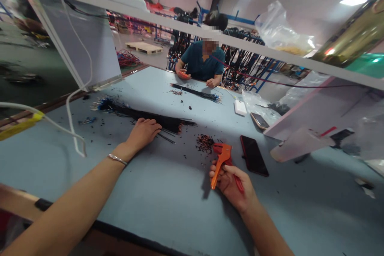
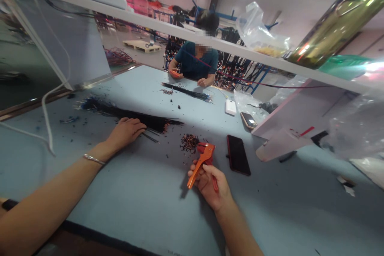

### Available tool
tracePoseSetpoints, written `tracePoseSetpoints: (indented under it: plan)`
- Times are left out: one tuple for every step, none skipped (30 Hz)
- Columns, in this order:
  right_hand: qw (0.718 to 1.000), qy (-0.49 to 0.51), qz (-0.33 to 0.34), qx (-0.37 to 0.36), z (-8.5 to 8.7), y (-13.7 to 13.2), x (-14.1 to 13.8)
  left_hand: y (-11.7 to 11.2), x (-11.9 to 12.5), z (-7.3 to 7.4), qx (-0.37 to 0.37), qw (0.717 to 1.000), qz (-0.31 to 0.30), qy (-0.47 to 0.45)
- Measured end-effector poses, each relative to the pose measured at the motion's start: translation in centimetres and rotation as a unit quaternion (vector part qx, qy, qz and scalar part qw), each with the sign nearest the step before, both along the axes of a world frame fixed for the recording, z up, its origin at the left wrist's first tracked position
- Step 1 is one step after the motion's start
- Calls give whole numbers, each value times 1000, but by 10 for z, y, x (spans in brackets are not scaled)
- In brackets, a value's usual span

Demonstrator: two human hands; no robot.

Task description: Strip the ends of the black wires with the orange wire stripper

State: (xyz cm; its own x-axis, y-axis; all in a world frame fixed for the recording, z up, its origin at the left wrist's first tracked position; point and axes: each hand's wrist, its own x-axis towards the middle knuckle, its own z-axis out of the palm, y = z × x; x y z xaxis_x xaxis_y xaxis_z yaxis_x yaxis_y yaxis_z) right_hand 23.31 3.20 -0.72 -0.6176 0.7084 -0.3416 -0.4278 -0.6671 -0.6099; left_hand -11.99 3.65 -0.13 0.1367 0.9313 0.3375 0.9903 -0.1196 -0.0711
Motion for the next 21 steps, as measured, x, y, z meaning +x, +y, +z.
tracePoseSetpoints:
  plan:
    - [1000,-1,-1,-2,0,0,0,0,2,0,-2,1000,6,3]
    - [1000,-3,-1,-3,0,0,0,0,3,0,-3,1000,10,4]
    - [1000,-4,-1,-4,0,0,0,1,5,0,-5,1000,13,3]
    - [1000,-6,-1,-5,0,0,1,1,7,0,-5,1000,14,0]
    - [1000,-8,-2,-5,0,0,1,1,8,0,-5,1000,13,-3]
    - [1000,-10,-4,-6,0,0,1,2,9,0,-5,1000,14,-7]
    - [1000,-11,-6,-6,0,0,2,2,9,1,-3,1000,16,-12]
    - [1000,-12,-7,-6,0,0,2,2,8,2,0,1000,20,-17]
    - [1000,-13,-7,-6,0,0,2,2,5,3,6,999,26,-21]
    - [1000,-14,-7,-6,0,0,3,2,1,5,15,999,39,-27]
    - [1000,-15,-5,-5,0,0,3,2,-4,8,28,997,63,-33]
    - [1000,-15,-4,-3,-1,0,3,0,-11,11,42,994,93,-39]
    - [1000,-15,-1,-2,-1,0,3,-1,-19,14,61,987,141,-51]
    - [1000,-14,2,1,-1,0,3,-3,-28,17,71,978,190,-57]
    - [1000,-13,4,4,-1,0,2,-5,-37,20,66,972,219,-60]
    - [1000,-12,4,6,-1,0,2,-7,-47,23,59,970,226,-62]
    - [1000,-11,4,8,-1,0,2,-8,-56,26,52,970,230,-63]
    - [1000,-11,2,9,-2,0,1,-8,-64,29,44,971,229,-62]
    - [1000,-11,1,7,-2,0,1,-7,-72,32,36,973,221,-61]
    - [1000,-11,-1,4,-1,-1,1,-6,-79,35,30,975,211,-61]
    - [1000,-10,-1,-1,-1,-1,0,-3,-85,38,23,979,194,-62]
